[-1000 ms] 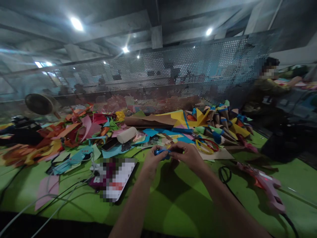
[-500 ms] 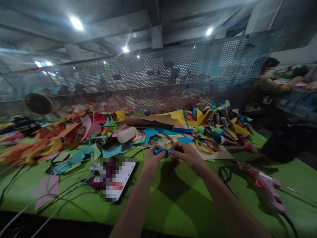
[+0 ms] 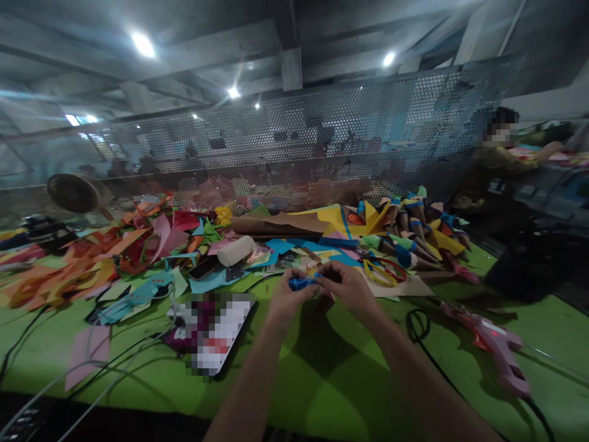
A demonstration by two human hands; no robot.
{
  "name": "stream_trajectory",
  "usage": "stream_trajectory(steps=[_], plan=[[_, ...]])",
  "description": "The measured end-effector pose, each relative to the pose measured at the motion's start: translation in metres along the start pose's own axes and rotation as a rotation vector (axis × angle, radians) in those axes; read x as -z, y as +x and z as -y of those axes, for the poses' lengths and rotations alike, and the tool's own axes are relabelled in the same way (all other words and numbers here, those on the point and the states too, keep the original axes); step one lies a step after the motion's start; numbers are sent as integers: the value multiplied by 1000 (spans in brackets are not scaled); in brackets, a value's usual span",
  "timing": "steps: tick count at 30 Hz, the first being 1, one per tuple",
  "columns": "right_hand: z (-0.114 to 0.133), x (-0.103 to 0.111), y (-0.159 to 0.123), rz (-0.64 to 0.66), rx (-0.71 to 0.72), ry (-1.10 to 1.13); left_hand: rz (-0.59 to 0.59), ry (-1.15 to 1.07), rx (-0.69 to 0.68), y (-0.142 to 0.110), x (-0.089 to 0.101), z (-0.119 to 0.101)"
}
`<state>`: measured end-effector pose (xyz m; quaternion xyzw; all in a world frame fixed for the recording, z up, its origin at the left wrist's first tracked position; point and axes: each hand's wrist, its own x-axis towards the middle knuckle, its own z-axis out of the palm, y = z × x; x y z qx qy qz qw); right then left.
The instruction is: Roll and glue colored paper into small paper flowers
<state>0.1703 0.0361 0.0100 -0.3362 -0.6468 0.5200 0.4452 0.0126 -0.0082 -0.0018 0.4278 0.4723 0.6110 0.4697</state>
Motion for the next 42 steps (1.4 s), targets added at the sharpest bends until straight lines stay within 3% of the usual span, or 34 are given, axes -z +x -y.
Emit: stream_trajectory(steps=[13,24,32,38,42], plan=[[13,2,-2,-131,-43,196,-141,49,-1,7,2,2],[20,3,-5,-139,-68,363,-191,-27,9,11,7,8],[15,-3,-5,-87,-88,341,-177,-39,52,13,11,14],[5,-9,-4,-9,-158,306,-158,50,27,13,12,16],[8,-6,-4,-77,-145,332,-217,210,8,18,18,16]])
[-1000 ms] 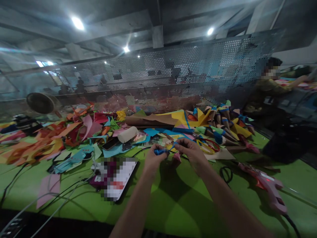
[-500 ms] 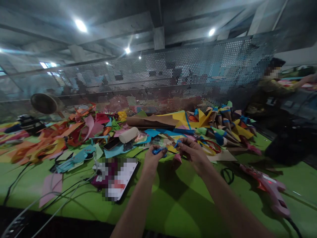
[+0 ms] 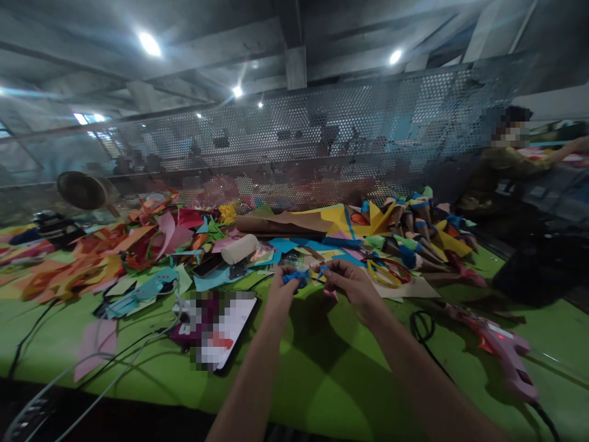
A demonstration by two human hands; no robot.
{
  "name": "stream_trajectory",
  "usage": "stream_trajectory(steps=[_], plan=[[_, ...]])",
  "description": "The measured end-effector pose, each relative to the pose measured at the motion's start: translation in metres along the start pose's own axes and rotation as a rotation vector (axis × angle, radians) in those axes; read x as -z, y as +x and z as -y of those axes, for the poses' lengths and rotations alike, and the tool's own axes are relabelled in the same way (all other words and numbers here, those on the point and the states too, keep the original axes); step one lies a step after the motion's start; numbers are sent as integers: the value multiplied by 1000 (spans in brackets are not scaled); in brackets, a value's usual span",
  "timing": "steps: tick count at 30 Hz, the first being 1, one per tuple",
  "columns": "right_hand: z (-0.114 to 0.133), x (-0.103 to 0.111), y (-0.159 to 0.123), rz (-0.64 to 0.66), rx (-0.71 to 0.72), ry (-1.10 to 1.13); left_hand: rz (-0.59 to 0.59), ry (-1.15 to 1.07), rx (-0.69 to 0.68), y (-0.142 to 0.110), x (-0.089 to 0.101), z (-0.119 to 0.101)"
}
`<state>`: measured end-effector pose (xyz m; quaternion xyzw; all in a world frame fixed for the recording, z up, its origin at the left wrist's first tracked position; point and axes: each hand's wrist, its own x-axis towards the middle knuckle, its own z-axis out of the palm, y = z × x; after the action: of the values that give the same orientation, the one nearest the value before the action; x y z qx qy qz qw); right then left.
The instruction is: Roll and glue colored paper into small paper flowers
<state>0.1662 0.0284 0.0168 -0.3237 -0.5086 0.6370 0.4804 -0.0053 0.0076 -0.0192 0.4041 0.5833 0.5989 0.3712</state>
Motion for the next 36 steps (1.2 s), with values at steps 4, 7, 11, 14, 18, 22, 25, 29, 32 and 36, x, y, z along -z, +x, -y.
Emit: stream_trajectory(steps=[4,7,11,14,18,22,25,29,32,36], plan=[[7,0,-3,-54,21,11,-111,199,-96,-1,7,-10],[6,-1,-4,-55,30,-17,-241,441,-258,-9,7,-22],[1,-2,-2,-58,68,-111,-134,324,-339,-22,-2,-31],[-2,-3,-1,-74,141,-237,84,118,-259,-28,-14,-28],[-2,-7,-4,-108,289,-468,209,-98,-148,-28,-26,-21],[-4,-12,-7,-70,359,-620,245,-235,-122,-23,-26,-16],[-5,-12,-6,-10,364,-651,238,-273,-109,-21,-22,-17],[-5,-7,-4,17,314,-630,223,-300,-49,-22,-20,-19],[-3,-4,-5,-10,281,-602,180,-295,-1,-22,-18,-21],[-5,-1,-4,-52,253,-545,115,-284,33,-21,-15,-19]])
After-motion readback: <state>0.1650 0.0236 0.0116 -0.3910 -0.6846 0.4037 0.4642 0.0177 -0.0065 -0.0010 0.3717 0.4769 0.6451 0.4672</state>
